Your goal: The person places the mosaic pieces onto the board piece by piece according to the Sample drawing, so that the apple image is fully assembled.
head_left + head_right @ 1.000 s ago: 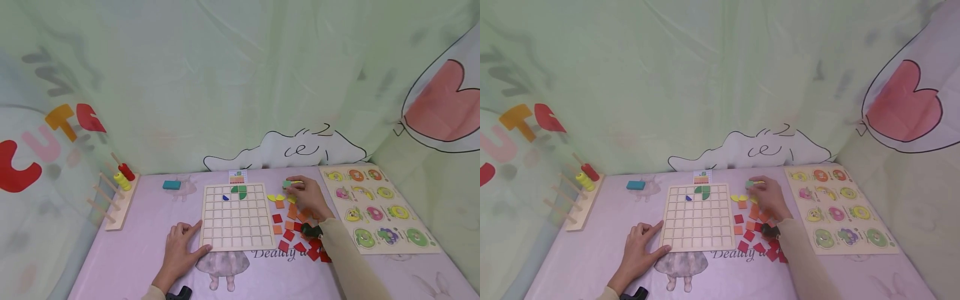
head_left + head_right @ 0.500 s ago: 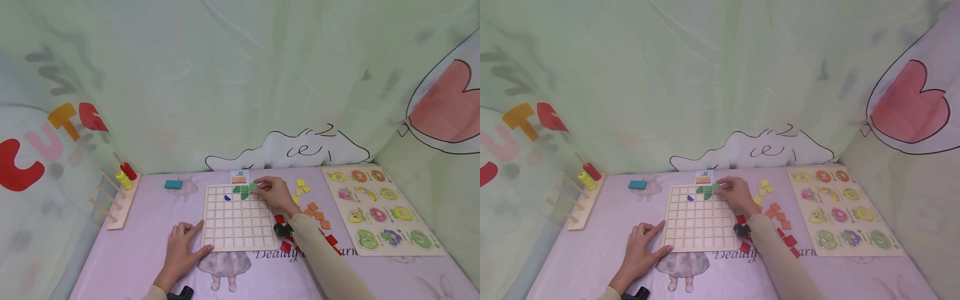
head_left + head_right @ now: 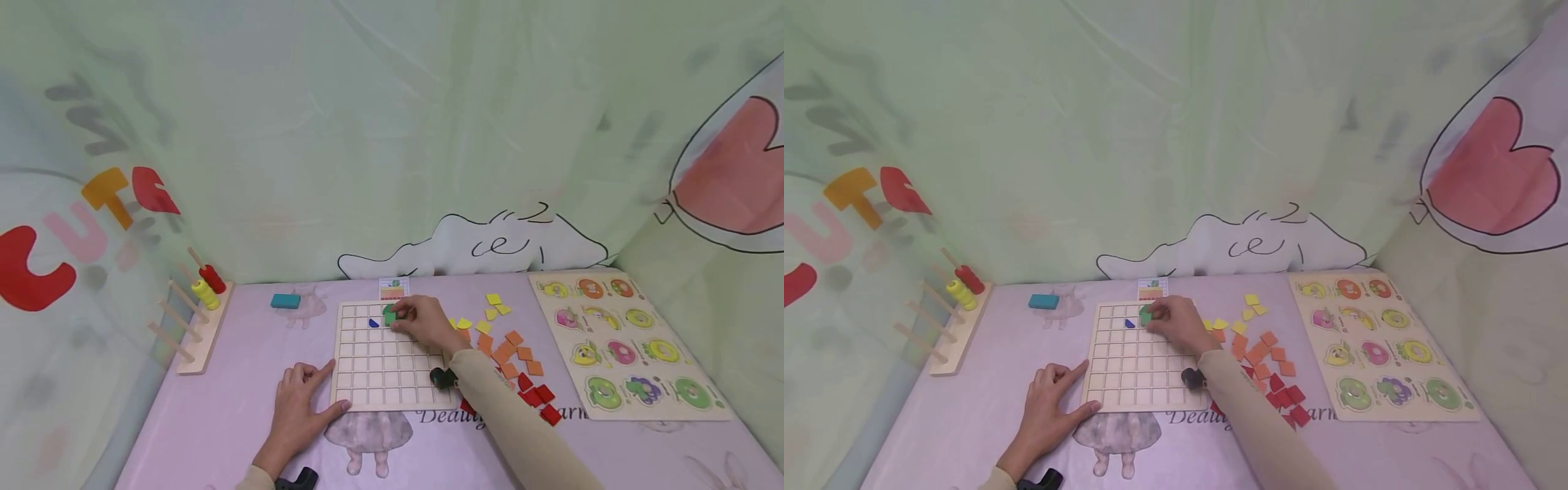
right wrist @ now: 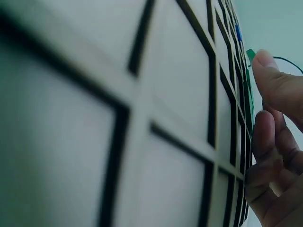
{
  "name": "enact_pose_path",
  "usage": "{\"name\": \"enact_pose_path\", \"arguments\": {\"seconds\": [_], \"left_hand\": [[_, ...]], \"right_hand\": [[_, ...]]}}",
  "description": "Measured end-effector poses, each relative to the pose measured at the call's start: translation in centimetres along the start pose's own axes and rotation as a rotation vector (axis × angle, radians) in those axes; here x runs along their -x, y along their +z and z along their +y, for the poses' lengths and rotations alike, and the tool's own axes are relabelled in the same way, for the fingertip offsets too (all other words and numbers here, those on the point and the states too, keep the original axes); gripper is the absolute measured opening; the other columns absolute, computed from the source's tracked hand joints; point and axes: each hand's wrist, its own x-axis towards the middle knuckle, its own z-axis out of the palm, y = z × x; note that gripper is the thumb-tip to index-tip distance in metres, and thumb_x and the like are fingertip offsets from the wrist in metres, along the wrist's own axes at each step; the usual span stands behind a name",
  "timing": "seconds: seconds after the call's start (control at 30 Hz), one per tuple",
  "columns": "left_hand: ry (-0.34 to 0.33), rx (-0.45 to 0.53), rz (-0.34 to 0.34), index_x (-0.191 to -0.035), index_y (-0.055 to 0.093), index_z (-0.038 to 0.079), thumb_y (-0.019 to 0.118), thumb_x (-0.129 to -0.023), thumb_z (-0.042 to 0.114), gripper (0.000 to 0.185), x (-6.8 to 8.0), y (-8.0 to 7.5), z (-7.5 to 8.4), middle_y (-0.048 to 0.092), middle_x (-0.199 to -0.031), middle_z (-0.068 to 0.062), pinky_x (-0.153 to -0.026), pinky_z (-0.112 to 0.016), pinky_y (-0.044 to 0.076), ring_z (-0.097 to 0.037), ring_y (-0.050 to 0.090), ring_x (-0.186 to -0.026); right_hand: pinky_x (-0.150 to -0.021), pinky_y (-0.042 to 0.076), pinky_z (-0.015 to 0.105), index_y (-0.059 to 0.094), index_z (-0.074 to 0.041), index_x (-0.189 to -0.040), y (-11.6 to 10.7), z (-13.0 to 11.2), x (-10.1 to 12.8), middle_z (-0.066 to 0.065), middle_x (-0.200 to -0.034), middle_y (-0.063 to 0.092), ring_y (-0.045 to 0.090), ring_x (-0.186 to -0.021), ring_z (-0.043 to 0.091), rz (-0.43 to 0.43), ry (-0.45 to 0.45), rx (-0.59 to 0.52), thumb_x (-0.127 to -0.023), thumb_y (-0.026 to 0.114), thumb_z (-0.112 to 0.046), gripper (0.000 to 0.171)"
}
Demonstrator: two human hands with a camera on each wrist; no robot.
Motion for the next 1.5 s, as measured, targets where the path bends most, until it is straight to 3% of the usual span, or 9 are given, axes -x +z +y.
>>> {"name": "enact_pose_path", "arguments": {"seconds": [0.23,0.53,0.87,1.0,1.17,1.33,1.5], "left_hand": [[-0.010,-0.003,-0.006,-0.146,0.067,0.022,0.087,-0.078,0.058,0.079,0.0,0.0,0.0,0.051,-0.109,0.001,-0.084,-0.037,0.034,-0.013,0.038,-0.097],[0.005,0.003,0.010,-0.144,0.068,0.020,0.089,-0.077,0.055,0.078,0.0,0.0,0.0,0.051,-0.108,0.001,-0.084,-0.038,0.035,-0.013,0.038,-0.096],[0.000,0.001,0.008,-0.144,0.068,0.019,0.089,-0.077,0.053,0.078,0.0,-0.2,0.1,0.051,-0.108,0.000,-0.084,-0.038,0.035,-0.013,0.038,-0.095],[0.002,-0.004,0.006,-0.144,0.068,0.019,0.089,-0.077,0.053,0.078,0.0,-0.2,0.1,0.051,-0.108,0.000,-0.084,-0.038,0.035,-0.013,0.038,-0.095],[0.007,-0.005,0.009,-0.144,0.068,0.019,0.090,-0.077,0.053,0.078,0.0,-0.1,0.1,0.052,-0.108,-0.001,-0.084,-0.038,0.035,-0.014,0.039,-0.096],[0.014,-0.011,0.010,-0.144,0.068,0.019,0.089,-0.077,0.053,0.078,0.0,-0.1,0.2,0.052,-0.109,-0.002,-0.084,-0.039,0.035,-0.014,0.039,-0.096],[0.004,0.001,0.003,-0.144,0.068,0.018,0.090,-0.077,0.052,0.078,0.0,-0.2,0.3,0.052,-0.109,-0.002,-0.085,-0.039,0.035,-0.015,0.039,-0.097]], "right_hand": [[-0.076,0.048,0.030,0.082,-0.011,-0.111,0.0,-0.6,0.0,0.005,-0.098,0.070,0.055,-0.081,0.016,-0.009,-0.028,0.061,-0.089,0.087,-0.014,0.023],[-0.076,0.049,0.031,0.082,-0.011,-0.106,-0.1,-0.8,0.0,0.002,-0.094,0.070,0.058,-0.080,0.015,-0.009,0.050,0.046,-0.090,0.086,-0.015,0.016],[-0.073,0.048,0.028,0.082,-0.010,-0.105,-0.3,-0.6,0.0,0.001,-0.090,0.069,0.057,-0.077,0.014,-0.010,0.008,0.033,-0.090,0.085,-0.014,0.016],[-0.074,0.049,0.029,0.082,-0.009,-0.109,-1.6,0.1,0.8,0.003,-0.091,0.069,0.059,-0.079,0.017,0.015,-0.005,-0.003,-0.092,0.083,-0.017,0.019],[-0.069,0.049,0.029,0.080,-0.011,-0.113,-4.8,1.6,2.2,0.004,-0.097,0.069,0.059,-0.085,0.021,0.043,0.081,0.059,-0.094,0.080,-0.024,0.023],[-0.070,0.050,0.031,0.079,-0.011,-0.116,-8.0,2.8,3.4,0.009,-0.107,0.069,0.058,-0.090,0.025,0.017,0.169,0.148,-0.094,0.080,-0.025,0.026],[-0.075,0.052,0.032,0.079,-0.011,-0.116,-9.1,3.7,4.1,0.011,-0.110,0.069,0.058,-0.096,0.027,-0.030,0.216,0.188,-0.092,0.083,-0.025,0.028]]}}
